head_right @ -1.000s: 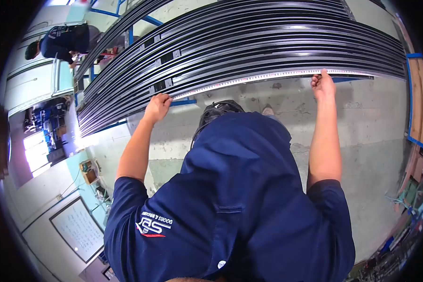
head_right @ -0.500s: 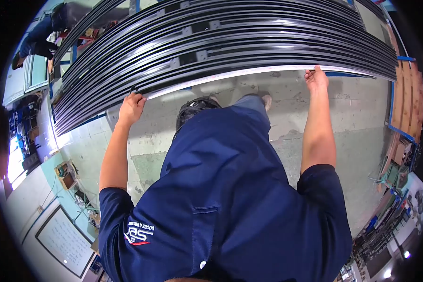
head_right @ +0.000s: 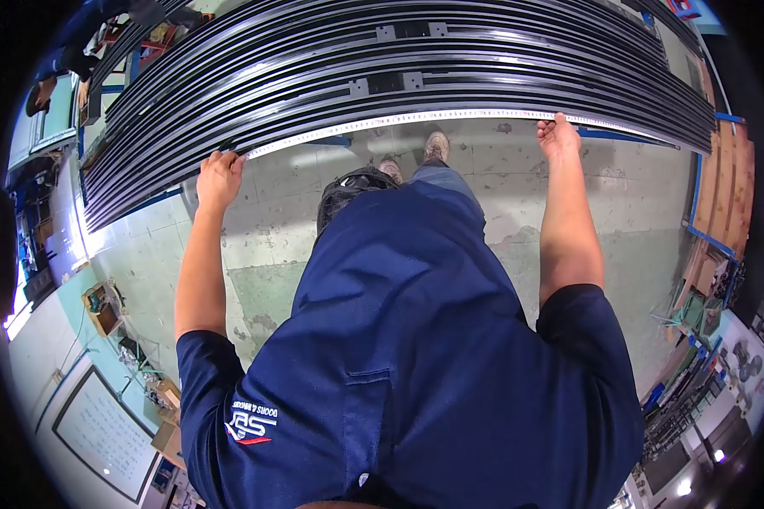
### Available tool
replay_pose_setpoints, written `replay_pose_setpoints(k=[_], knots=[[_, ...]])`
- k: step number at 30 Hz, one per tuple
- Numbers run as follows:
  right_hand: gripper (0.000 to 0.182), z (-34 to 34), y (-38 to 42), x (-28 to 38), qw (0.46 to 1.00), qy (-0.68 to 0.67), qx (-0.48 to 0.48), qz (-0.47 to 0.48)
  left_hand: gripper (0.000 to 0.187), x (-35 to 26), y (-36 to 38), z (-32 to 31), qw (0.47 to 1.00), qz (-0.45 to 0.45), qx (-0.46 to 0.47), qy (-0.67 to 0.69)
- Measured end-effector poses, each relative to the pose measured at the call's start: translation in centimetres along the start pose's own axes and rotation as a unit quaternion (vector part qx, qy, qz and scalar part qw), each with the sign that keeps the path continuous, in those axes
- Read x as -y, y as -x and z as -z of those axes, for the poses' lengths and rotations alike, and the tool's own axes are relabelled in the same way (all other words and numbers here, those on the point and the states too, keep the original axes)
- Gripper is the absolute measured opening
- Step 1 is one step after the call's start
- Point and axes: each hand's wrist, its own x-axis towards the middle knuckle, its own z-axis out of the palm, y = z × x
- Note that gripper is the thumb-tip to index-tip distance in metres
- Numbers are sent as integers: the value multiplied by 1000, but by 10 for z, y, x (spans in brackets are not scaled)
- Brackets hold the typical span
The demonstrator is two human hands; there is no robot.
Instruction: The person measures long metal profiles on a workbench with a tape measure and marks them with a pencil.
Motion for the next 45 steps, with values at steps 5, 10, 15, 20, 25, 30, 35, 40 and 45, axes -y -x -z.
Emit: replay_pose_setpoints(k=[5, 10, 15, 20, 25, 30, 35, 40, 45], knots=[[21, -11, 7, -7, 1000, 4, -7, -4, 30, 6, -6, -3, 1000, 2, -7, -7], [22, -16, 16, -7, 1000, 7, -11, -3, 30, 6, -4, -5, 1000, -2, -22, -1], [20, -15, 17, -9, 1000, 2, -17, 3, 30, 6, -6, -4, 1000, 0, -19, -3], [21, -13, 18, -8, 1000, 6, -3, 4, 31, 4, -8, 4, 1000, 1, -2, -20], [20, -7, 17, -8, 1000, 8, 23, 1, 32, 2, -9, 8, 1000, -2, -3, -24], [26, -5, 18, -8, 999, 5, 37, -11, 30, 11, -10, 4, 1000, -27, -8, -2], [27, -6, 24, -8, 999, -9, 43, -7, 30, 13, -12, 8, 999, -41, 1, 13], [23, -17, 35, -8, 997, 12, -79, 19, 29, 14, -13, 6, 998, -59, -16, 14], [24, -66, 88, -12, 829, 287, -146, 457, 28, 13, -12, 11, 997, -67, -26, 26]])
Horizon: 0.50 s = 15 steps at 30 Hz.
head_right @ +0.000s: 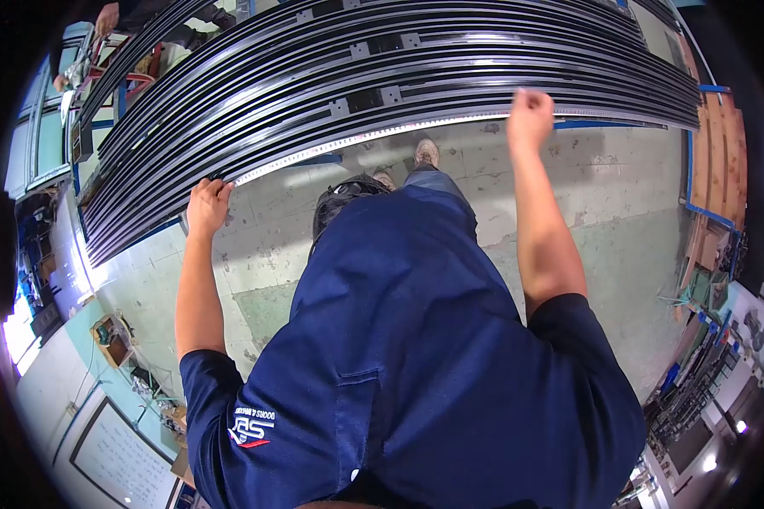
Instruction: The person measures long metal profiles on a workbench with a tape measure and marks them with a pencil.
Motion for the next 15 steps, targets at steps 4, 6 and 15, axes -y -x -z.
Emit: replay_pose_setpoints(k=[4, 6, 15], knots=[[21, -33, 35, 59, 953, 23, 262, 152, 29, 2, -2, 0, 999, 6, 35, -17], [23, -54, 47, 79, 908, 135, 338, 209, 29, 3, -3, 0, 999, 4, 37, -23], [23, -99, 80, 101, 867, 294, 374, 149, 29, 6, -3, -2, 1000, -9, 23, 2]])
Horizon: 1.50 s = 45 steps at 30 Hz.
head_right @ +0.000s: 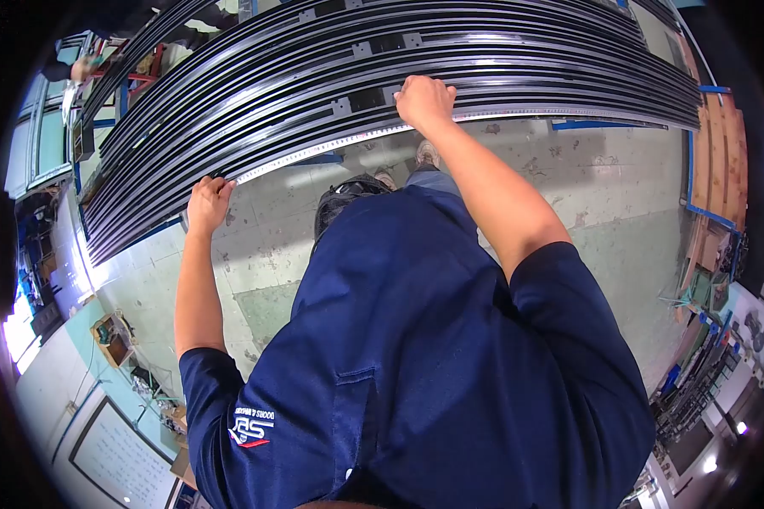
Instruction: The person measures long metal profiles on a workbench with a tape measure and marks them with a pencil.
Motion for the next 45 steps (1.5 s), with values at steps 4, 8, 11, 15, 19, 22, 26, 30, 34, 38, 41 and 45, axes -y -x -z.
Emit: replay_pose_setpoints(k=[4, 8, 11, 15, 19, 22, 26, 30, 34, 38, 41, 45], knots=[[22, 1, -2, 3, 1000, -12, 10, -21, 29, 1, -1, 0, 1000, -3, 4, -5], [20, 2, -7, 4, 999, -8, 32, -27, 30, 1, -1, 2, 1000, -3, 12, -8], [19, 5, -6, 5, 999, -11, 36, -22, 31, -1, -3, 5, 999, 10, 34, -11], [19, -1, -9, 2, 999, -18, 28, -18, 31, -1, -3, 6, 999, 14, 42, -11], [18, 0, -9, 2, 999, -23, 28, -13, 31, 1, -5, 5, 999, 1, 50, -21], [18, -2, -8, 6, 999, -29, 35, -12, 31, 0, -5, 5, 999, 1, 44, -13], [18, -5, -8, 4, 999, -34, 32, -2, 31, -3, -5, 9, 999, 6, 50, -13], [18, -6, -8, 6, 999, -31, 30, 8, 32, -9, -5, 13, 998, 12, 54, -9], [18, -8, -8, 7, 998, -46, 31, 7, 31, -8, -6, 12, 998, 13, 53, -12], [17, -11, -8, 7, 998, -59, 17, 2, 32, -10, -7, 16, 997, 18, 71, -13], [17, -10, -6, 9, 998, -66, 11, -5, 33, -9, -6, 16, 997, 16, 75, -13], [15, -9, -5, 11, 998, -64, 17, -2, 34, -9, -8, 19, 997, 13, 81, -16]])
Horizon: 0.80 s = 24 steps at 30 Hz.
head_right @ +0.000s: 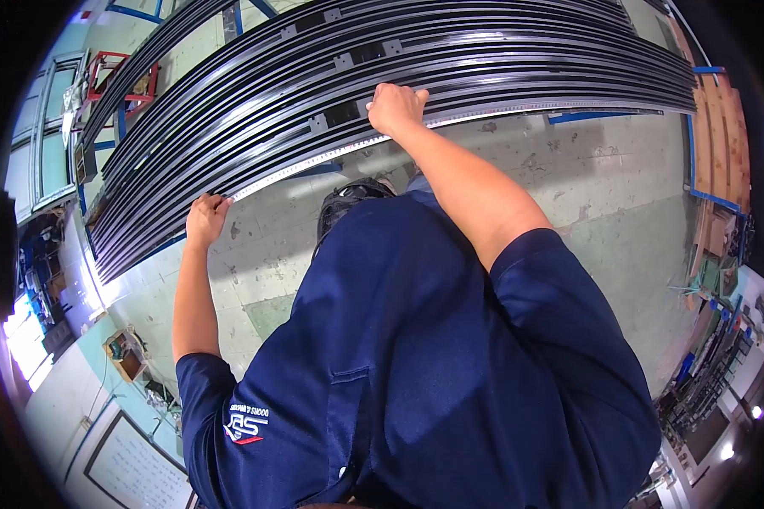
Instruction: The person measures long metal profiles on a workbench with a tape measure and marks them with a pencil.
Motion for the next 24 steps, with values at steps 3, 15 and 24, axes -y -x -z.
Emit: replay_pose_setpoints(k=[3, 15, 24], knots=[[16, -2, 3, -1, 1000, -1, -14, 0, 34, 3, -2, -4, 1000, -7, -4, 3], [14, -1, 2, -3, 999, 13, -5, 40, 32, 4, -4, -6, 1000, -9, -14, 5], [16, 5, 5, 0, 996, 43, 3, 82, 34, 2, -2, -5, 1000, -10, -18, 10]])
